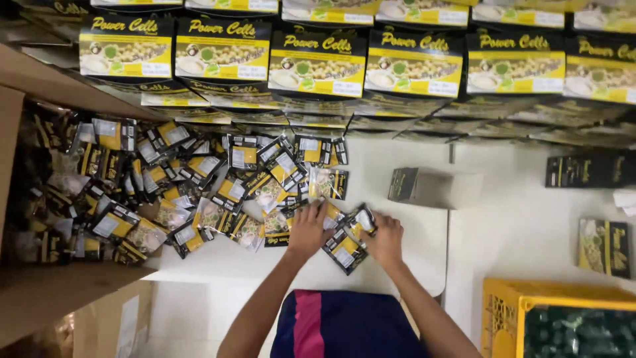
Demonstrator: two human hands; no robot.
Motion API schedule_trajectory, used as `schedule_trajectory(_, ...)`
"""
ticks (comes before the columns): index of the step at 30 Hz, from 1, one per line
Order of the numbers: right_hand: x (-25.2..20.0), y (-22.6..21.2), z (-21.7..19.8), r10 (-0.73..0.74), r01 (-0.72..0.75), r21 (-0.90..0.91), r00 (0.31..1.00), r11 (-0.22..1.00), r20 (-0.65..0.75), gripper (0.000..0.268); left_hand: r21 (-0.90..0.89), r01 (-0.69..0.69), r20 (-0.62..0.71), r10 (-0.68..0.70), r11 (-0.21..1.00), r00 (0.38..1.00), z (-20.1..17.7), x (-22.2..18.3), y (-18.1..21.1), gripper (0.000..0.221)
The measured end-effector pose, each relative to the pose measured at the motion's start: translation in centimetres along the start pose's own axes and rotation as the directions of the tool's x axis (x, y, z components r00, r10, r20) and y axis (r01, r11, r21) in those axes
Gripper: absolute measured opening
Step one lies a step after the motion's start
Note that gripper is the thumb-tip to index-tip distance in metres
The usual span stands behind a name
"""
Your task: Packing individual food product sachets into retail display boxes.
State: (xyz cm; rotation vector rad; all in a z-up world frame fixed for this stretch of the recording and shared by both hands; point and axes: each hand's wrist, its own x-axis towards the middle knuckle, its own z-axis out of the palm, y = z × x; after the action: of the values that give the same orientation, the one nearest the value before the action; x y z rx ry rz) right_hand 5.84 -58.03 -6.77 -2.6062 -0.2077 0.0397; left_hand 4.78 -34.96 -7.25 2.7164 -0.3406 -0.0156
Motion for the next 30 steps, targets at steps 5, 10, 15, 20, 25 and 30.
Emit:
schedule_trajectory(5, -1.5, 0.7, -1.6, 0.258, -0.268, 0.107, 0.961, 0.958, 0.096, 0.031, -0.096, 0.354, 0.265, -0.318, 0.93, 0.91, -3.1, 4.3, 0.1, 0.065)
schedule_trajectory(10, -3.9, 1.5, -0.3, -0.032, 0.029, -0.122, 0.999, 0.992, -0.022, 0.047, -0.167, 0.04, 0.098, -0.024, 0.985, 0.995, 6.7, -1.1, -4.1, 0.031)
schedule_trajectory(15, -5.4, -0.2, 0.0, -0.115, 0.117, -0.002, 0.977, 0.993, -0.177, 0.067, -0.201, -0.099, 0.327, 0.162, 0.975, 0.931, -0.4, -4.0, 2.7, 0.073)
schedule_trajectory(20, -4.0, 1.8, 1.9, -0.316, 0.359, -0.303, 0.931, 0.882, 0.183, 0.06, 0.126, -0.26, 0.194, 0.233, 0.957, 0.953, 5.6, -5.4, 1.1, 0.079)
schedule_trajectory(25, -4.1, -1.8, -0.6, 0.131, -0.077, -0.317, 0.979, 0.945, 0.153, 0.071, -0.02, 0.092, 0.437, -0.074, 0.996, 0.896, 0.3, -2.0, 5.8, 0.078)
schedule_trajectory(30, -5.1, -1.8, -1.2, 0.513, -0.372, -0.414, 0.801, 0.831, 0.31, 0.083, -0.076, 0.157, 0.312, -0.127, 0.985, 0.942, 3.7, -2.7, 4.3, 0.077)
